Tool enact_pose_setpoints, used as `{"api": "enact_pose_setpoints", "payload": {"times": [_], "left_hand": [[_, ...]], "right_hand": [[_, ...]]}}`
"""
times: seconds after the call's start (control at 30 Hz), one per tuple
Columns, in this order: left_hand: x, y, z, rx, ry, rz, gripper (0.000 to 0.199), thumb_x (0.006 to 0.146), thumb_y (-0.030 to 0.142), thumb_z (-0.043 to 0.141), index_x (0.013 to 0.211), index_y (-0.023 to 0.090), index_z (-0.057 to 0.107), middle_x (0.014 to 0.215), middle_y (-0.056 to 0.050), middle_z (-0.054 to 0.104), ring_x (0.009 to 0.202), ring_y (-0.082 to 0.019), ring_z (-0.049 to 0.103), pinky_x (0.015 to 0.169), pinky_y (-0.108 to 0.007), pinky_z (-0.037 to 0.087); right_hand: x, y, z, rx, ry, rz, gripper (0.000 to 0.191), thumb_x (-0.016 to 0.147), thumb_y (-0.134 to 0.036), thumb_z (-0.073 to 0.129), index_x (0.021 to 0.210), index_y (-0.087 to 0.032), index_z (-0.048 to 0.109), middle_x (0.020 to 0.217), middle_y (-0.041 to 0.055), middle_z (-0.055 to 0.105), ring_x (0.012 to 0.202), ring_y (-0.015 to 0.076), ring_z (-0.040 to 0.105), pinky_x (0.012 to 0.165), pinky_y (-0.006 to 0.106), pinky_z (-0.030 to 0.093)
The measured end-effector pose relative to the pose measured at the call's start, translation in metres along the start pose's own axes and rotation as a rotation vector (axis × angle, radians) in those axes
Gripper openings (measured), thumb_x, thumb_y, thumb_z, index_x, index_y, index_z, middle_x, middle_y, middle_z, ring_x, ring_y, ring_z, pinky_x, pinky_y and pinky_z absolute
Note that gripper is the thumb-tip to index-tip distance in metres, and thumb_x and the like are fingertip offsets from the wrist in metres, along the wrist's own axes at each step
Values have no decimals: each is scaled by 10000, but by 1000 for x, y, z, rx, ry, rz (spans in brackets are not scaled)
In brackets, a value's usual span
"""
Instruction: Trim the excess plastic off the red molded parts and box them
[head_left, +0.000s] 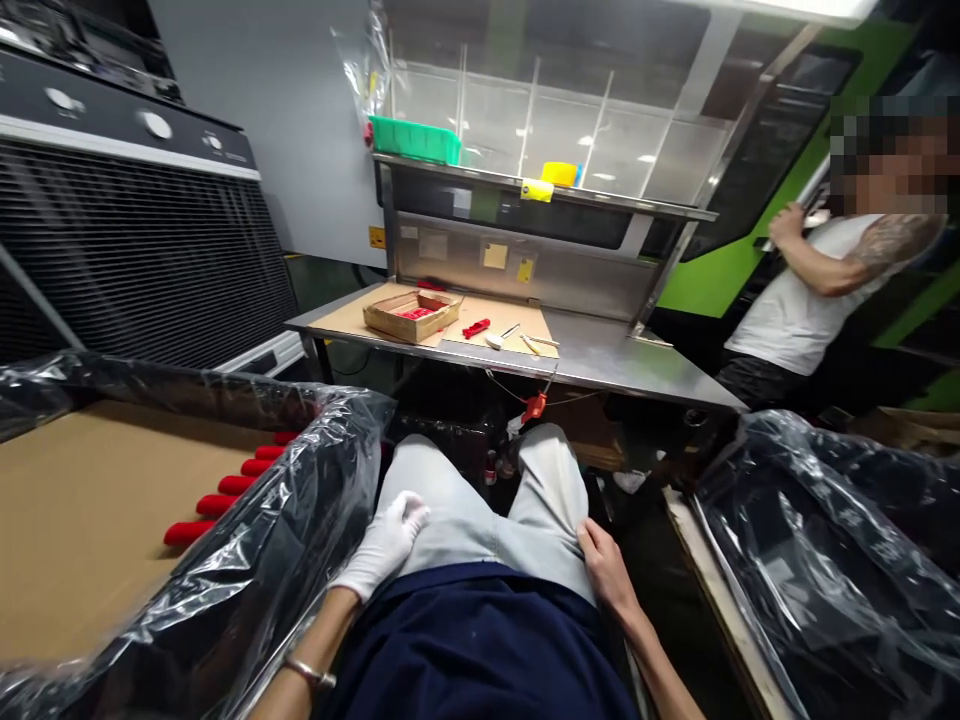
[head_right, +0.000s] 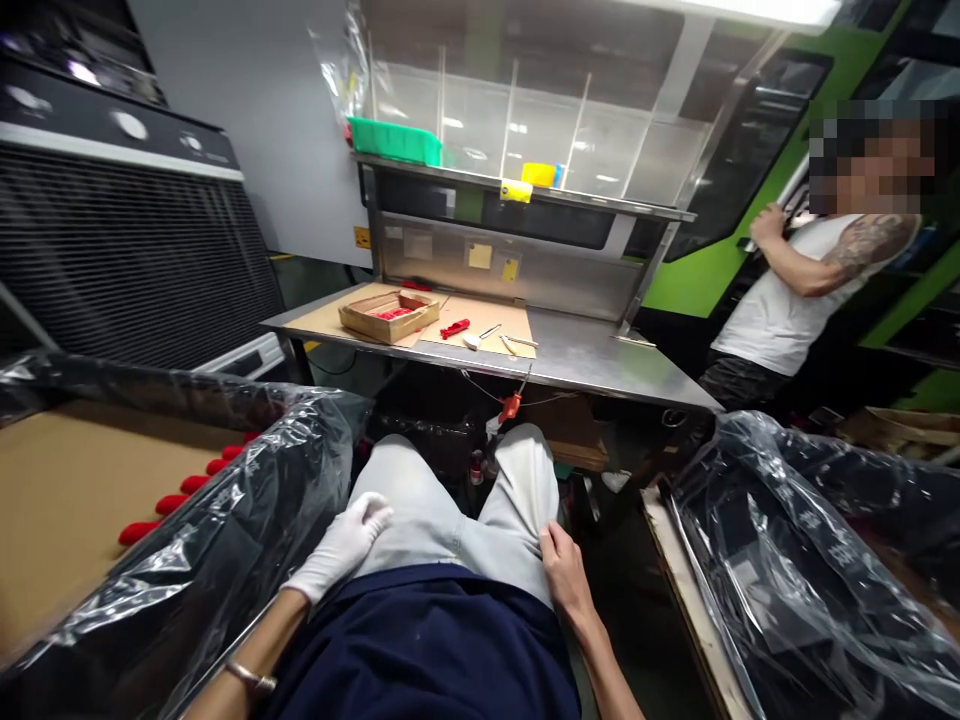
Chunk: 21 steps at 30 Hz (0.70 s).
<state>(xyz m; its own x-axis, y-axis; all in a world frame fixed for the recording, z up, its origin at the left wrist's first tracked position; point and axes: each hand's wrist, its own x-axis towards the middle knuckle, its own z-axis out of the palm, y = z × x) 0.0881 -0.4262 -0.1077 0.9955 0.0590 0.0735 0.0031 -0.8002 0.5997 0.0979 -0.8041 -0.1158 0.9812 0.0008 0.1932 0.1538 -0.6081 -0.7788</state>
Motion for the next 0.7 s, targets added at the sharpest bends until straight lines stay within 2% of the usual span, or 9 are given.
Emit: {"api": "enact_pose_setpoints", "payload": {"times": [0.07,0.13,0.23,0.33,0.4,0.53,0.63,0.7], "left_hand": [[2,3,-4,34,-20,30,435,906,425,493,1241,166,593,1220,-112,635,1029,-216,624,916,-306,473],[5,3,-10,87,-48,55,438,861,447,562,1218,206,642,1265,-104,616,1103,-259,591,964,-354,446],[12,4,-15,139,-61,54,250,821,417,610,949,242,736,1118,-80,658,1037,-279,587,912,-380,449],[15,8,-13,174,-55,58,159,813,342,611,790,215,704,1048,-95,653,1037,-285,569,906,-377,433],[16,10,-11,188,-43,55,137,819,306,598,792,198,678,1043,-107,650,1061,-284,560,943,-375,410],[15,15,-16,185,-17,-13,185,894,285,480,898,180,633,1005,-108,669,978,-241,606,916,-350,423],[7,21,-23,161,-31,-76,248,924,301,405,912,171,616,949,-114,693,909,-241,648,864,-344,444],[-8,23,-25,128,-51,-97,301,934,303,362,910,165,629,952,-129,709,927,-254,669,869,-347,453]], "right_hand": [[-9,-4,-4,-31,-51,-7,436,932,-566,391,679,-216,455,647,-10,533,630,155,495,601,268,379],[-15,-7,-7,-65,-101,-15,420,919,-566,405,684,-223,461,649,-7,549,629,163,506,608,271,378],[-18,-9,-9,-113,-138,-17,417,928,-565,354,691,-233,442,665,2,561,641,173,521,622,278,385],[-12,-8,-8,-169,-156,-11,412,942,-548,308,697,-238,421,674,5,559,652,176,528,642,287,387],[-4,-9,-6,-216,-158,-12,393,947,-529,310,724,-236,445,714,18,582,683,184,545,673,299,389],[16,-17,2,-306,-169,-50,272,920,-449,440,901,-204,557,989,101,645,926,224,585,798,319,390],[24,-24,7,-359,-233,-49,215,921,-365,487,885,-178,587,906,85,649,885,199,593,791,315,393],[24,-27,6,-378,-270,-35,239,950,-335,449,847,-170,589,832,57,642,817,176,593,767,308,398]]}}
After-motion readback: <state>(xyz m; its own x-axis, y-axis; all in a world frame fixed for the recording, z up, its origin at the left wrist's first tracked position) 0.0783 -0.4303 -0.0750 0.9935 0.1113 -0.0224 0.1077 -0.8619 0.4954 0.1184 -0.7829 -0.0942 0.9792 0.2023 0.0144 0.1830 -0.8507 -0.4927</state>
